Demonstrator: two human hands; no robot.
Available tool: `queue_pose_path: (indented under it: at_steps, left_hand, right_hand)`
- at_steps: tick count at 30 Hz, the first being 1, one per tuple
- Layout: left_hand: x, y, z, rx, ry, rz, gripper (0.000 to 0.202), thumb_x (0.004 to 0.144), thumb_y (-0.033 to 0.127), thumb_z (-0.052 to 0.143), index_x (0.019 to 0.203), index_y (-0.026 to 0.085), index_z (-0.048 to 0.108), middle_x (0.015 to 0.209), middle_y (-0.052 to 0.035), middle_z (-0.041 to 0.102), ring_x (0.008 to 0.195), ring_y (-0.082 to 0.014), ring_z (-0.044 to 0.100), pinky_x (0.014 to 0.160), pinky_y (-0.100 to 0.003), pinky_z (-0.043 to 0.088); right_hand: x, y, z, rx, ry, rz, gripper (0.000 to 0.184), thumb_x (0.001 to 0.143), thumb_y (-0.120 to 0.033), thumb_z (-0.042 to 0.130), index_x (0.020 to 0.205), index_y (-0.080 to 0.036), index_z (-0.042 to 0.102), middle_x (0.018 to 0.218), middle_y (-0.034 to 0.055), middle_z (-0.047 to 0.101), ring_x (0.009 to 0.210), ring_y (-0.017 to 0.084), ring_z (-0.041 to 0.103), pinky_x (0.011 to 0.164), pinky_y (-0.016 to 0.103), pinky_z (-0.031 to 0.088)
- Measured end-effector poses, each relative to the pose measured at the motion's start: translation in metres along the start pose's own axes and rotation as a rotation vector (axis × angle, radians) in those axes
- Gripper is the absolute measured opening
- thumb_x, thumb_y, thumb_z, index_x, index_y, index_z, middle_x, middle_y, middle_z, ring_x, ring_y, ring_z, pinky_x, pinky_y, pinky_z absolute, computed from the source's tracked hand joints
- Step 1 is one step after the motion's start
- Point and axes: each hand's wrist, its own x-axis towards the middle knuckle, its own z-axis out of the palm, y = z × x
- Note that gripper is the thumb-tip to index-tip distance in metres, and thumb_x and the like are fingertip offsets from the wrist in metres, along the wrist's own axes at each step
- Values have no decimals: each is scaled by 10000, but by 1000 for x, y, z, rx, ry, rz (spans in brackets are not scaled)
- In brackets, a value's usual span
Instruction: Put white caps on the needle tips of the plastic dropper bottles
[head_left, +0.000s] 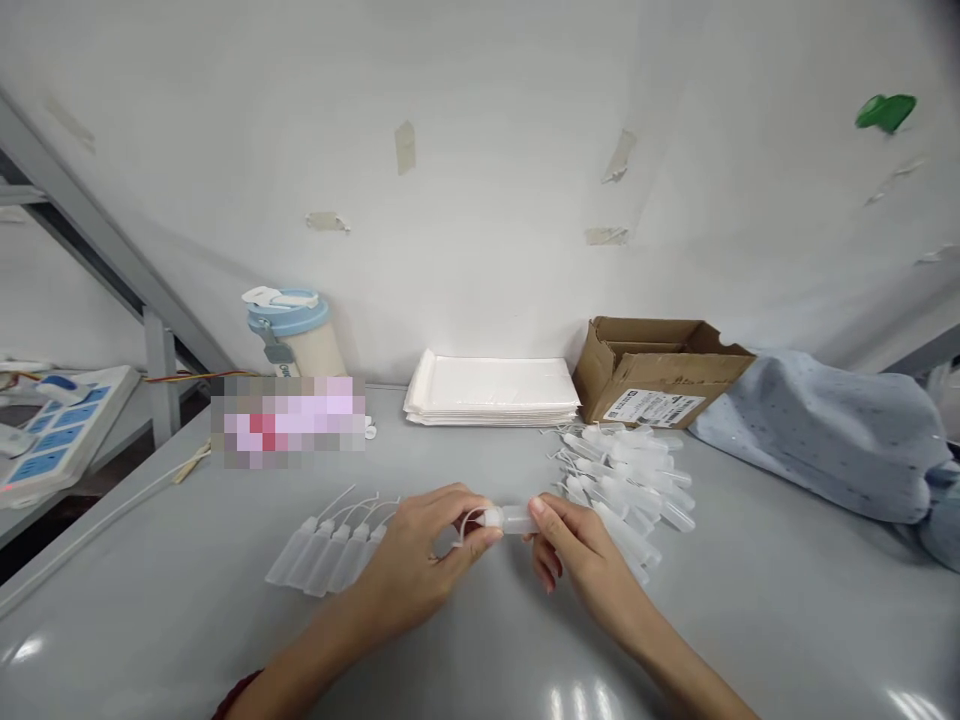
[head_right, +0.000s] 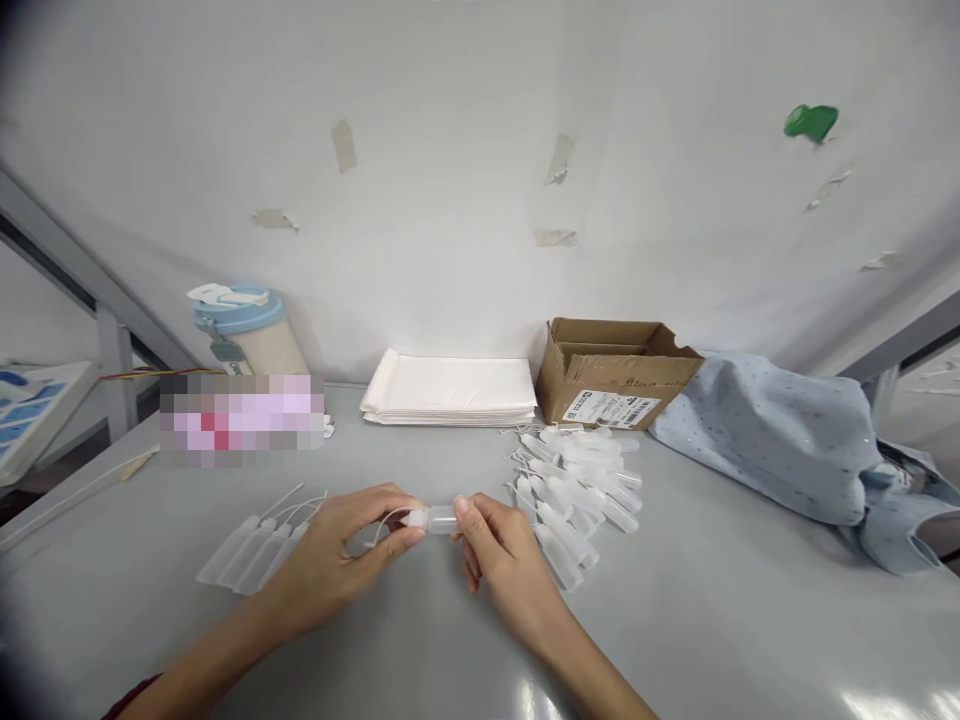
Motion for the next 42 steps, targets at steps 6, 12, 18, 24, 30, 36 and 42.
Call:
queue_pose_path:
  at_steps: [6, 12, 18, 24, 30, 36, 42]
  left_hand:
    - [5, -2, -3, -157, -118, -215, 309, 887, 362, 448, 743, 162, 635, 705, -2, 629, 686, -130, 568, 611, -206, 403]
    - [4, -2, -3, -215, -203, -265, 363, 885, 407, 440, 688, 152, 607, 656, 11, 613, 639, -112, 554, 604, -196, 394]
    - [2, -5, 6, -39, -78, -70, 272, 842, 236, 477, 587, 151, 519, 565, 32, 493, 550, -92, 426, 532, -209, 317]
    - [3, -6, 1, -81, -120, -68, 204, 835, 294, 539, 710, 147, 604, 661, 11, 561, 644, -114, 496, 614, -218, 366]
    - [3, -3, -6, -199, -157, -172, 295, 870, 400, 496, 783, 155, 635, 696, 5, 597, 678, -120, 526, 585, -201, 375]
    - [1, -1, -1, -80, -185, -74, 364, 903, 313, 444, 603, 145, 564, 585, 16, 538, 569, -94, 484, 542, -200, 353]
    - [-3, -19, 13, 253, -29, 298, 251, 921, 235, 401, 789, 140, 592, 676, -41, 566, 609, -133, 469, 579, -247, 373]
  right_hand:
    - [-2, 0, -4, -123, 31, -241, 247, 917, -378, 414, 880, -187, 567, 615, -20, 521, 577, 134, 514, 558, 242, 393]
    - [0, 4, -3, -151, 89, -265, 235, 913, -369, 418, 930, -188, 565, 654, -7, 555, 603, 142, 531, 578, 249, 409]
    - [-5, 2, 3, -135, 139, -145, 397, 912, -436, 395, 631, -186, 520, 509, -29, 473, 501, 118, 435, 515, 247, 334]
    - [-4, -3, 2, -13, 116, -149, 293, 895, -415, 444, 764, -184, 568, 597, -17, 526, 583, 132, 510, 575, 245, 401]
    - [0, -1, -7, -109, 90, -237, 229, 896, -375, 451, 869, -188, 579, 694, 5, 541, 639, 146, 511, 585, 255, 400]
    - [0, 0, -6, -195, 69, -179, 331, 922, -421, 382, 730, -194, 528, 569, -28, 422, 537, 127, 400, 511, 256, 308]
    - [4, 1, -6, -197, 85, -80, 428, 899, -483, 393, 581, -199, 433, 503, -38, 405, 494, 112, 366, 489, 255, 289]
